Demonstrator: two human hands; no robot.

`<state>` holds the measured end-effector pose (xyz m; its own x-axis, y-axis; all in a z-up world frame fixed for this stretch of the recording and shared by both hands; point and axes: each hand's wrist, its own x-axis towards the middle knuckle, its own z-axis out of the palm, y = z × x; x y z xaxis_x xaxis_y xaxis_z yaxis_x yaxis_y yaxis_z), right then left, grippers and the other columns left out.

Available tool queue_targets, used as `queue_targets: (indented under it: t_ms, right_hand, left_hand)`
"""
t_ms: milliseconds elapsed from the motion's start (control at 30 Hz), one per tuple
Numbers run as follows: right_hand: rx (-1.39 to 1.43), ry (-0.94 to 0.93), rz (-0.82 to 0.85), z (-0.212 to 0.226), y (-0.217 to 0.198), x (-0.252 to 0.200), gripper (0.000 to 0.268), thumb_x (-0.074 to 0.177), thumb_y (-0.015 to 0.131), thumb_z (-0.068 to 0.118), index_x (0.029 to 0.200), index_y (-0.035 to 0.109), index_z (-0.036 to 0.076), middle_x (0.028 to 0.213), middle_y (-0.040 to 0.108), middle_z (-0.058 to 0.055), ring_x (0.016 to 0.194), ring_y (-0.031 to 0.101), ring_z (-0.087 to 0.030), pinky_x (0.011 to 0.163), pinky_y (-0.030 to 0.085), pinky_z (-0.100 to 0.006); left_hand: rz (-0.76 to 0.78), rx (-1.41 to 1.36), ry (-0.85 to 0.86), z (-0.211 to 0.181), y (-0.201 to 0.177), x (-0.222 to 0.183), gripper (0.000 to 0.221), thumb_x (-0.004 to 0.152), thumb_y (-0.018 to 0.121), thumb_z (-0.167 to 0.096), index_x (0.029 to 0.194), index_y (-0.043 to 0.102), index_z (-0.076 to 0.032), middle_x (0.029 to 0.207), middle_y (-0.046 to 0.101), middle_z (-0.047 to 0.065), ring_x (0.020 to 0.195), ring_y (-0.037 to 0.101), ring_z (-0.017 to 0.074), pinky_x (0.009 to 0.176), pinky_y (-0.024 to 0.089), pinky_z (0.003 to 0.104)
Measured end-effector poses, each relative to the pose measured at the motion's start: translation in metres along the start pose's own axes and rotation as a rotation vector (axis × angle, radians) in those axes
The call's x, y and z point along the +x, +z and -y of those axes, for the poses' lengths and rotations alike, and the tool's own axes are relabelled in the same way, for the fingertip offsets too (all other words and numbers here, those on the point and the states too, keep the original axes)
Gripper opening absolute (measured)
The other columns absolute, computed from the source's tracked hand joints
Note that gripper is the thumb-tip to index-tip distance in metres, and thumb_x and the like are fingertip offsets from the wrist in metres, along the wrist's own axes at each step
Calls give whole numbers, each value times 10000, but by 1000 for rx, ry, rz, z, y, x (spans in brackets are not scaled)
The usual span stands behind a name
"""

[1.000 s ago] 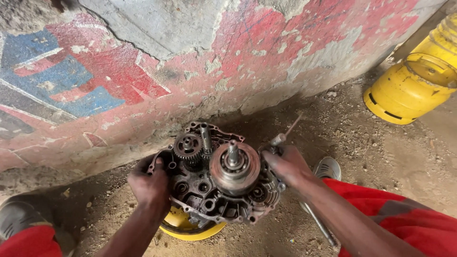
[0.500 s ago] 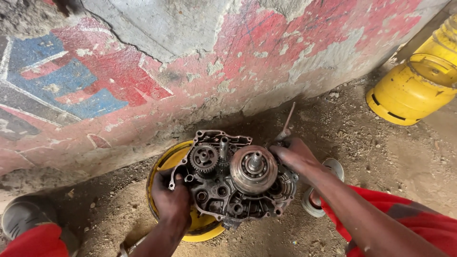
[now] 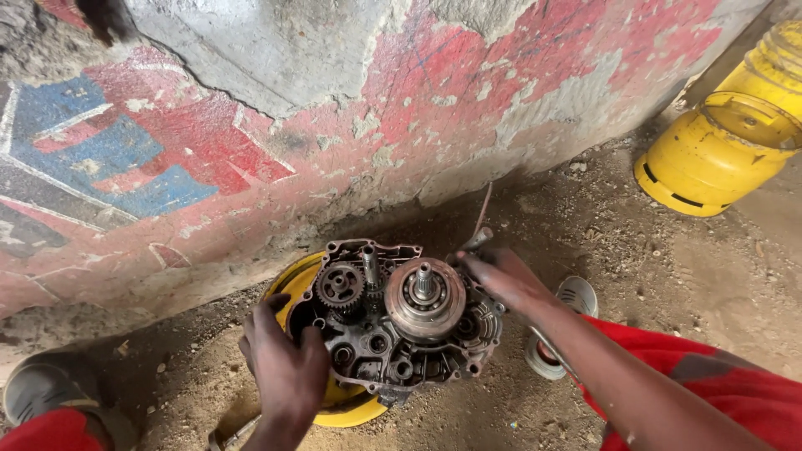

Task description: The person uses a hammer and a metal rod to tap a cylindrical engine component into place within an engine block. They repeatedly strike the rod to seat the part, then rotate the engine block to continue tapping from different angles.

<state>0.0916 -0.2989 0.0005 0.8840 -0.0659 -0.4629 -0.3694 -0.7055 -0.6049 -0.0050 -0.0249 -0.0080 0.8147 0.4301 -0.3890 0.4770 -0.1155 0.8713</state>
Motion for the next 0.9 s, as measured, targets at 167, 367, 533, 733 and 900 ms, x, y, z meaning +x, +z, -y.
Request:
queue_targets:
  t_ms: [167, 367, 533, 733, 900]
  right_hand:
    - [-51, 21, -88, -23, 9, 14, 478, 1109, 440, 443, 1170, 662, 25, 565, 506, -15, 365, 364, -85, 324, 354, -239]
    - [-219, -82, -380, -3, -17, -16, 230, 1131, 464, 270, 1182, 602, 93, 688, 610, -44, 376, 444, -112, 288, 372, -263]
    - [-170, -258, -405, 38, -50, -70, 244, 1073, 536, 225, 1290, 610, 142, 704, 612, -62, 389, 429, -124, 285, 360, -283]
    - [-446, -342, -299, 23, -32, -80, 238, 1025, 544, 164, 1251, 603, 119, 921, 731, -83, 652, 633, -214, 576, 524, -379]
    - [-474, -189, -171, 47, -35, -107, 438, 1053, 522, 105, 1480, 433, 146, 776, 679, -37, 514, 615, -118, 457, 609, -268]
  left_hand:
    - [169, 269, 885, -2, 18, -27, 433, 930, 603, -148, 1343, 582, -21, 1288, 678, 140, 1197, 618, 278, 1017, 519, 475]
    - [343, 228, 316, -34, 40, -40, 796, 888, 791, -286, 1520, 374, -39, 1536, 516, 166, 1412, 540, 348, 1141, 499, 509]
    - [263, 179, 496, -27, 50, -40, 756, 788, 871, -212, 1417, 515, 8, 1403, 657, 169, 1268, 678, 331, 1036, 601, 451]
    - [172, 369, 283, -25, 59, -64, 900, 806, 724, -528, 1577, 355, -249, 1096, 679, 103, 596, 681, 232, 433, 593, 397]
    - [82, 472, 495, 7, 70, -49, 947, 842, 513, -729, 1614, 237, -254, 1298, 679, 190, 292, 529, 87, 230, 379, 253]
